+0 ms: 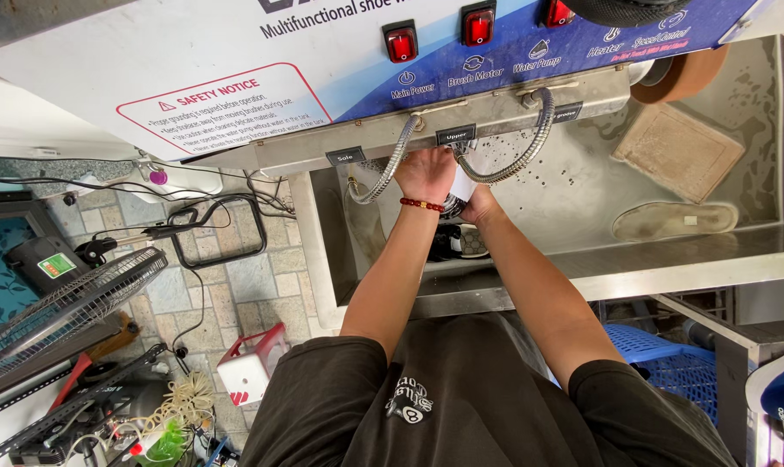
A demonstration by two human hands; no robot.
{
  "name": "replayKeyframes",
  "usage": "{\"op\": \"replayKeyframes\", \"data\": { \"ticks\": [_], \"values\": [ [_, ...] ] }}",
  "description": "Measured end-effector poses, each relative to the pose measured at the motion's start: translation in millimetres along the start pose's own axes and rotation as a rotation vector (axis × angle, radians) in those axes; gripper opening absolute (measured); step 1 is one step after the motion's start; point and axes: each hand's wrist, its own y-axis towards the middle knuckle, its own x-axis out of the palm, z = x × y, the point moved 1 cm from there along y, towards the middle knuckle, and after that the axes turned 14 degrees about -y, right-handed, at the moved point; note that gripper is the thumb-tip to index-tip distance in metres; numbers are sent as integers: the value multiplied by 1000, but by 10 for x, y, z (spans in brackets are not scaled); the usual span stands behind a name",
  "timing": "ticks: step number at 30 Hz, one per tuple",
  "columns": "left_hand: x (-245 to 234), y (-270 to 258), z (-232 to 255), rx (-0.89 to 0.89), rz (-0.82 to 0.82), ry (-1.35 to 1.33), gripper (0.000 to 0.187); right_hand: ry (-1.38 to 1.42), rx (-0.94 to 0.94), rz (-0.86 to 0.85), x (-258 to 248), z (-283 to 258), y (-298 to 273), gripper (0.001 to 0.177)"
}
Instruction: The person washes a pair of black and white shoes using a shoe washing machine and sink, applying a cleaning solution with a sponge, scrubbing different parts of the shoes, and rinsing them under a faucet.
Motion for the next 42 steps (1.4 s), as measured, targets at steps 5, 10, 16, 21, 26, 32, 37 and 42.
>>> {"op": "replayKeyframes", "data": {
  "ticks": [5,10,16,21,26,32,37,42],
  "values": [
    [117,-55,-94,-29,77,31,71,-10,-17,46,48,-34,-77,46],
    [71,-58,-75,-1,167,65,75,-5,-25,0,66,-91,-81,43],
    [-157,-185,-9,-258,-385,5,76,-18,24,-56,22,-65,-216,51],
    [349,-761,-160,-136,-5,96,67,-100,81,-72,22,-67,-541,53],
    [615,-1201,-48,-96,251,660,46,-113,31,-102,-208,109,-800,45],
    [228,-1505,278,281,264,1521,31,-256,94,-14,-423,171,-1150,41],
    [558,-1916,-148,728,-558,2271,46,-352,22,-92,-206,-68,-1554,45],
    [538,-2094,-454,769,-639,2571,24,-390,-55,-104,-94,-206,-1711,48]
  ]
}}
